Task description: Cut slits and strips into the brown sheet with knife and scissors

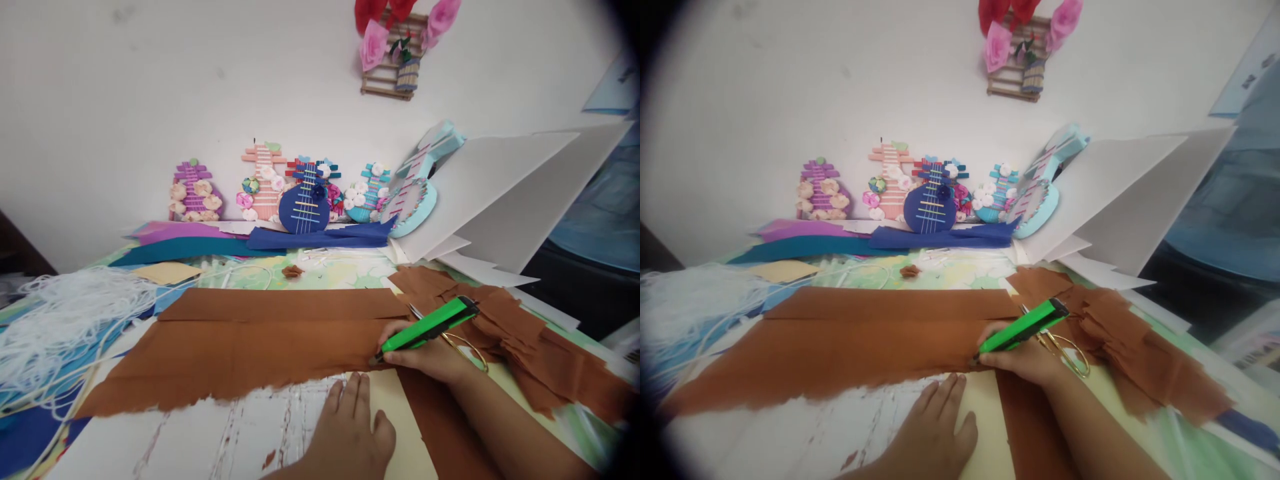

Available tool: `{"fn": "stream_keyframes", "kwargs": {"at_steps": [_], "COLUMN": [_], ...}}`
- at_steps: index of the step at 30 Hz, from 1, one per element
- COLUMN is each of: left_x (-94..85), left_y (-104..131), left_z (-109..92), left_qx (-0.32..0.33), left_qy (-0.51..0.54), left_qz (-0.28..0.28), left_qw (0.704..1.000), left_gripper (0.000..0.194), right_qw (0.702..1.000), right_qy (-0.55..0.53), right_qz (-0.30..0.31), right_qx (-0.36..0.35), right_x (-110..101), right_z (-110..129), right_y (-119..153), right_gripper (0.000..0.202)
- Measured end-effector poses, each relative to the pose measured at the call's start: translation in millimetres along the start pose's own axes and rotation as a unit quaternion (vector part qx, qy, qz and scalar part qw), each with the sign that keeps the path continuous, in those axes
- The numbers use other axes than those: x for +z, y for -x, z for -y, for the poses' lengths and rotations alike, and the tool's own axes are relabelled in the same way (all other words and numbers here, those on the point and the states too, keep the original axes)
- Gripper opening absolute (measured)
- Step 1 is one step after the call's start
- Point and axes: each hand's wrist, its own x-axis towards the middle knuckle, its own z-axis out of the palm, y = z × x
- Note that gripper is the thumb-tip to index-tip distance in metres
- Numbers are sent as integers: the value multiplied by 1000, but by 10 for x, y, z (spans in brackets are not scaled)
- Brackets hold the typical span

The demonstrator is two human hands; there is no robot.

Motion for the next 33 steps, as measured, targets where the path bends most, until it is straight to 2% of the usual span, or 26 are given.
{"fn": "stream_keyframes", "kwargs": {"at_steps": [6,9,14,19,26,33], "left_x": [28,-33,-197,-207,-208,-347], "left_y": [6,-7,-54,-51,-17,-56], "left_z": [41,10,-60,-25,47,1], "left_qx": [2,-5,-44,-41,-28,-28], "left_qy": [14,26,56,84,105,117], "left_qz": [-6,9,74,65,84,125], "left_qw": [1000,1000,995,993,991,985], "left_gripper": [26,28,30,31,50,61], "right_qw": [1000,1000,998,998,999,998], "right_qy": [14,12,7,12,23,46], "right_qz": [16,19,48,51,27,45], "right_qx": [-7,-14,-31,-27,-27,-23], "right_x": [12,25,31,6,-37,-39], "right_z": [27,47,74,23,43,79], "right_y": [9,9,4,9,36,54], "right_gripper": [26,25,22,25,25,23]}}
